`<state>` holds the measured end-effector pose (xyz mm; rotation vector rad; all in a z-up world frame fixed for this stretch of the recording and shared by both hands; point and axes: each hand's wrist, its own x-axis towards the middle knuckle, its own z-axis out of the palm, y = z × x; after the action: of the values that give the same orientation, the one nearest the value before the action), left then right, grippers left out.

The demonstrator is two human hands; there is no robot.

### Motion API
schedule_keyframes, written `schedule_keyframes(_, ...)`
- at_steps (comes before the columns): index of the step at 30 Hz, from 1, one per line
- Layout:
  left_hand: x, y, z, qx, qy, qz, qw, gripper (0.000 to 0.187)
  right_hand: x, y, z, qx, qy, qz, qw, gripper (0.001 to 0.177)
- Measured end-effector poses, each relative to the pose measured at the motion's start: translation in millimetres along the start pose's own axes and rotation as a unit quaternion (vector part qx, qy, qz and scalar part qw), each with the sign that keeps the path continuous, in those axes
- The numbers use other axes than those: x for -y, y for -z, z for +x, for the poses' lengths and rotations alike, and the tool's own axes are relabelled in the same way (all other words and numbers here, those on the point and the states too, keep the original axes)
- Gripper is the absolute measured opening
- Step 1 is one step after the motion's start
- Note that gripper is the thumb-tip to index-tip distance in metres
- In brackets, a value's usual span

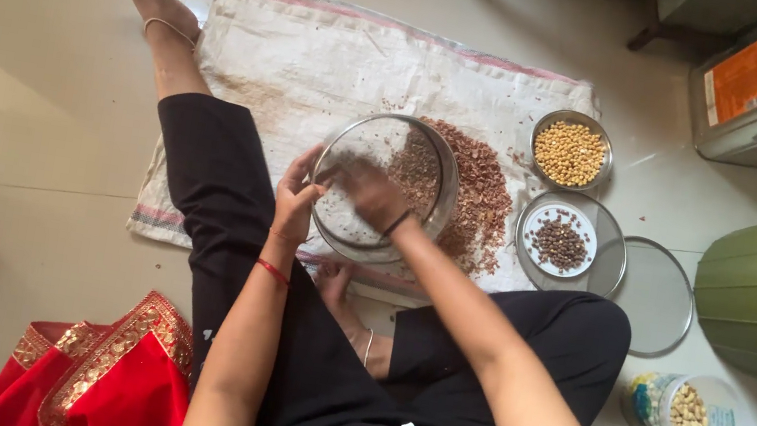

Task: The person sits on the floor and sorts legumes using a metal sieve. They shake the sieve to separate smaller debris from the beans, then add peanuts from a plastic bag into the sieve and continue sifting them.

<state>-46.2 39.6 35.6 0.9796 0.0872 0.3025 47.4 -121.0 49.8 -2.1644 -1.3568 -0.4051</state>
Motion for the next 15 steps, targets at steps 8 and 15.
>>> schedule_keyframes(8, -34, -8, -1, 0.010, -0.102, 0.001, 0.995, 0.072, -41, 32, -2, -0.054, -0.119, -0.405, 0.905, 0.060)
schedule_keyframes(15, -47, -5, -6, -0.017, -0.141, 0.091, 0.986, 0.068, 5, 9, -29, 0.126, -0.314, -0.130, 0.932, 0.024)
